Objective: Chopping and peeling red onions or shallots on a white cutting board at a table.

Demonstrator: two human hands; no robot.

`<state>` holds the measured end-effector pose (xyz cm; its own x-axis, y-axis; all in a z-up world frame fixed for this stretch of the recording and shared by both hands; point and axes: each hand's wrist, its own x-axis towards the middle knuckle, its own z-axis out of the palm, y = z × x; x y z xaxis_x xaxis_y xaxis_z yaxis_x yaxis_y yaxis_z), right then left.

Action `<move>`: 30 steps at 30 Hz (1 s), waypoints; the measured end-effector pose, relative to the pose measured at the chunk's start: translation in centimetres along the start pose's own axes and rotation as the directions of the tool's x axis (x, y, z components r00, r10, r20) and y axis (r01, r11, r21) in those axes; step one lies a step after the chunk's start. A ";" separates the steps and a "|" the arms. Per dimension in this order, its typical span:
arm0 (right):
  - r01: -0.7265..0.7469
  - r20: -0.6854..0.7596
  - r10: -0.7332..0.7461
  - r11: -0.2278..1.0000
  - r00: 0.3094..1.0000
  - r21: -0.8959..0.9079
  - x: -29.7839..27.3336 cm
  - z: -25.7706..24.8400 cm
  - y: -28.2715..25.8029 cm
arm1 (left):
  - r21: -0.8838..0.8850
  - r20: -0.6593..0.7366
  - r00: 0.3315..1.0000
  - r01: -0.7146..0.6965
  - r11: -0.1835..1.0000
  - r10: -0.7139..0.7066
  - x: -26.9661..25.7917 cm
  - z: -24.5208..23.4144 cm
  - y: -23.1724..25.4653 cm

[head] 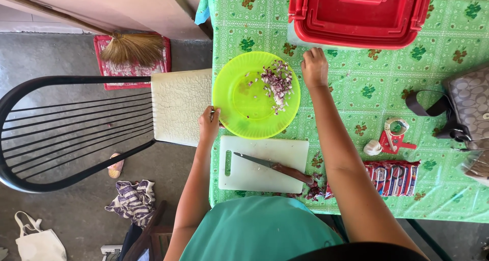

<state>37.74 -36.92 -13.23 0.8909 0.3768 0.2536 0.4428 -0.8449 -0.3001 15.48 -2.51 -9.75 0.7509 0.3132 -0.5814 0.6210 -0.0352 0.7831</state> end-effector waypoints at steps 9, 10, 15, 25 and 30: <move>-0.012 -0.028 0.034 0.813 0.999 0.582 -4.2 2.1 -4.0 | 0.022 0.005 0.998 -0.064 0.998 0.063 0.2 -0.1 -0.6; -0.013 -0.027 0.035 0.813 0.999 0.582 -3.2 -0.1 -5.1 | 0.023 0.006 0.998 -0.062 0.998 0.062 0.1 -0.1 -0.6; 0.153 0.109 -0.190 0.948 0.976 0.278 -1.3 -2.0 -7.2 | 0.062 -0.012 0.999 -0.032 0.998 0.032 0.2 0.0 -0.6; 0.069 0.101 -0.113 0.929 0.988 0.363 -5.3 -3.9 -10.5 | 0.022 -0.024 0.999 -0.041 0.999 0.041 0.0 0.2 -0.9; 0.019 -0.176 0.065 0.899 0.982 0.437 -6.6 -1.1 -8.2 | -0.082 -0.005 1.000 -0.015 0.997 0.015 0.9 0.8 -1.7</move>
<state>28.12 -32.85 -11.43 0.8859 0.2486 0.3917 0.4595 -0.5864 -0.6670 15.31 -2.97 -11.75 0.7590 0.3171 -0.5687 0.5890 0.0379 0.8072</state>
